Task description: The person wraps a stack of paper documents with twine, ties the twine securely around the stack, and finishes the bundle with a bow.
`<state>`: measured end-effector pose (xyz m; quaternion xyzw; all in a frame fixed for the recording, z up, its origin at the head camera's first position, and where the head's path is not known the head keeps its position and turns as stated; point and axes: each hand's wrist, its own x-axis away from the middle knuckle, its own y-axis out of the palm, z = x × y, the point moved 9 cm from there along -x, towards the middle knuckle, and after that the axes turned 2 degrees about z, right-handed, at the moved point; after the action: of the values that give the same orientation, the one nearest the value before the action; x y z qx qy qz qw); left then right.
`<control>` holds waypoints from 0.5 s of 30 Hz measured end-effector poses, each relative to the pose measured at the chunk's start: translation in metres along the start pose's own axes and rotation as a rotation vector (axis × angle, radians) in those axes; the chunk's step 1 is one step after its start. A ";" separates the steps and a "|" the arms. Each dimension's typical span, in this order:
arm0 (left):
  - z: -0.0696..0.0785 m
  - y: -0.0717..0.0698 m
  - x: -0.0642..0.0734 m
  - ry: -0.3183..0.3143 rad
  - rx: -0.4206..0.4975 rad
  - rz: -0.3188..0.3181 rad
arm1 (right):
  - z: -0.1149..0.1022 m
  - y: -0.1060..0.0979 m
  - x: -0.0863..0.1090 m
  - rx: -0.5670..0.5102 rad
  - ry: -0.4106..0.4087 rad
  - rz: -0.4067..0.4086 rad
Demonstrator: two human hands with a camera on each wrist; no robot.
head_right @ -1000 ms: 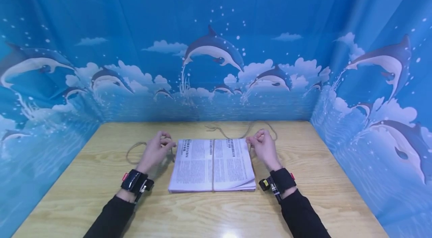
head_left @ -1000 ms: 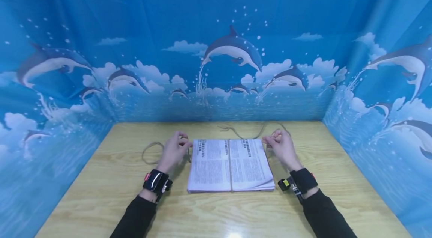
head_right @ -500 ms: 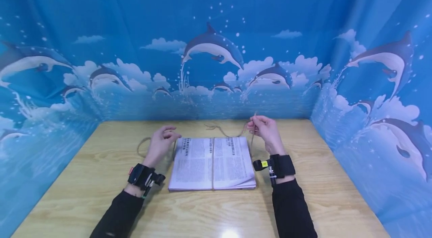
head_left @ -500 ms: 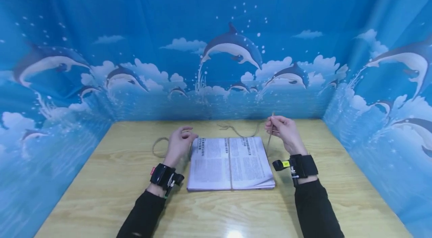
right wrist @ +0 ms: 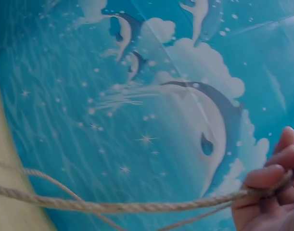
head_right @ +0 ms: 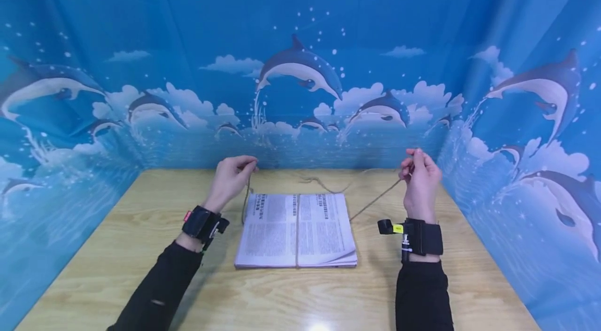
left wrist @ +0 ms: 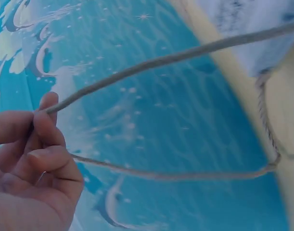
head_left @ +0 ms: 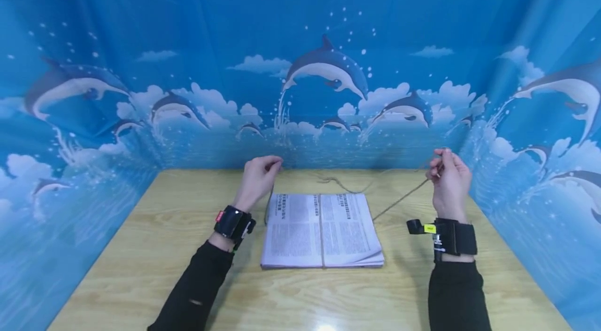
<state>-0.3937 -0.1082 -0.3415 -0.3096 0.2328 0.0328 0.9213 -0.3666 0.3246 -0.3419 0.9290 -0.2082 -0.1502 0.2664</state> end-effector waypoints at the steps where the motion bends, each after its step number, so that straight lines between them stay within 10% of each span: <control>1: 0.006 0.001 -0.005 0.016 -0.004 -0.017 | -0.005 -0.002 0.000 -0.012 -0.033 0.019; 8: 0.053 0.018 -0.037 0.087 -0.023 -0.134 | -0.031 -0.001 0.007 0.036 -0.256 0.041; 15: 0.091 0.042 -0.065 0.135 0.006 -0.184 | -0.012 0.007 0.006 0.200 -0.105 -0.025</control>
<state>-0.4228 -0.0155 -0.2717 -0.3284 0.2651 -0.0734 0.9036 -0.3586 0.3212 -0.3291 0.9443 -0.2244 -0.1806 0.1593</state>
